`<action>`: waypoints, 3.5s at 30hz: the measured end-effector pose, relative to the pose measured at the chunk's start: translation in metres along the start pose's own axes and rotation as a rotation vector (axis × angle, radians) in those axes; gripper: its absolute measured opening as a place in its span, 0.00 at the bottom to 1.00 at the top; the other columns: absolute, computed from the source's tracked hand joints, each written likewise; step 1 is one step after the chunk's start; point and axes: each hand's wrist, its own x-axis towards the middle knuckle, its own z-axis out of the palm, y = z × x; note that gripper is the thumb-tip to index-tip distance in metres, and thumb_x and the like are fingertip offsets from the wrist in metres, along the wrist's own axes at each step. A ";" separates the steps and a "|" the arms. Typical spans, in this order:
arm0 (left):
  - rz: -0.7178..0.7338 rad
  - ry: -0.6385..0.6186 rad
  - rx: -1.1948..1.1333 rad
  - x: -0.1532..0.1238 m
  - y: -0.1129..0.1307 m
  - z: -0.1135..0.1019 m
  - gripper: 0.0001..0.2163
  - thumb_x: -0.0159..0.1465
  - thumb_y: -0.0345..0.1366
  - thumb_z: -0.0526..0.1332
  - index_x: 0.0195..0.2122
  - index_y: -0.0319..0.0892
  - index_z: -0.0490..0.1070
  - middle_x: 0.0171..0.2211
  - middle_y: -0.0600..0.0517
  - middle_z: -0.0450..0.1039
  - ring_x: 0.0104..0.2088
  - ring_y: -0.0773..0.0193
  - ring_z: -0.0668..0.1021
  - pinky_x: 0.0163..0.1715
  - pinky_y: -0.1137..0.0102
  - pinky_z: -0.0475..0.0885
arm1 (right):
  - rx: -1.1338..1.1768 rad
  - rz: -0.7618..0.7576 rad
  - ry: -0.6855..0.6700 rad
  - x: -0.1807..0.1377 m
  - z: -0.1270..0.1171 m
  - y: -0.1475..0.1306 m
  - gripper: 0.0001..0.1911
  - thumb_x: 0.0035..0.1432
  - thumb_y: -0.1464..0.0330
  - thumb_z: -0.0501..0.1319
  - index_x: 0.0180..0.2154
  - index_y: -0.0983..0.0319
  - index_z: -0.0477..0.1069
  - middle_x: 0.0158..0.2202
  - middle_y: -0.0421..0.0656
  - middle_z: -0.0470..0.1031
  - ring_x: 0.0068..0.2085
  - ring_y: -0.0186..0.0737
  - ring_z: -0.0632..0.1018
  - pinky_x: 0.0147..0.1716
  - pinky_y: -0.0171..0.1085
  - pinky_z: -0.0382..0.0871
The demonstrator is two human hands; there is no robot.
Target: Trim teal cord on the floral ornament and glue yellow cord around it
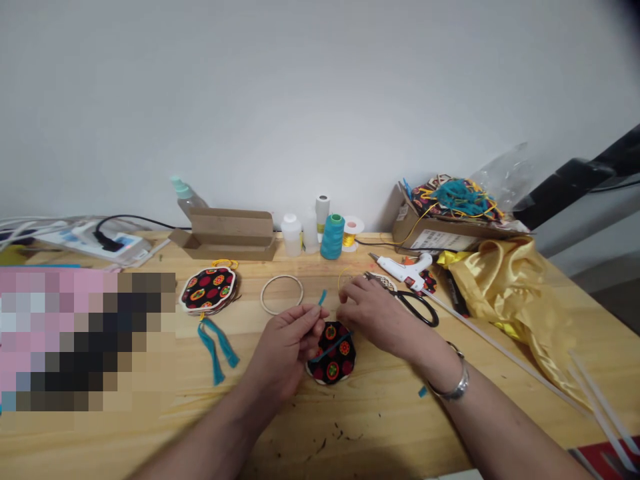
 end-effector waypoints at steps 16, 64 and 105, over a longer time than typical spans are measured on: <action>0.020 0.006 0.058 -0.001 -0.001 0.001 0.09 0.53 0.38 0.64 0.29 0.36 0.71 0.18 0.58 0.63 0.14 0.80 0.56 0.14 0.80 0.50 | 0.476 0.256 0.173 0.005 0.003 -0.005 0.06 0.56 0.77 0.54 0.28 0.63 0.65 0.30 0.41 0.68 0.34 0.35 0.66 0.35 0.35 0.61; -0.038 -0.113 -0.190 0.004 -0.005 -0.002 0.07 0.54 0.35 0.65 0.28 0.35 0.71 0.24 0.57 0.62 0.17 0.80 0.55 0.15 0.81 0.50 | 0.177 0.113 0.442 0.004 0.014 -0.041 0.09 0.59 0.77 0.49 0.30 0.64 0.65 0.28 0.45 0.70 0.31 0.39 0.66 0.32 0.38 0.61; 0.263 0.044 0.622 -0.006 -0.001 0.003 0.10 0.58 0.40 0.59 0.34 0.42 0.78 0.29 0.52 0.76 0.32 0.65 0.73 0.33 0.74 0.66 | 1.586 0.699 0.360 0.011 0.004 -0.038 0.08 0.40 0.68 0.68 0.28 0.63 0.75 0.24 0.38 0.74 0.26 0.30 0.72 0.28 0.31 0.65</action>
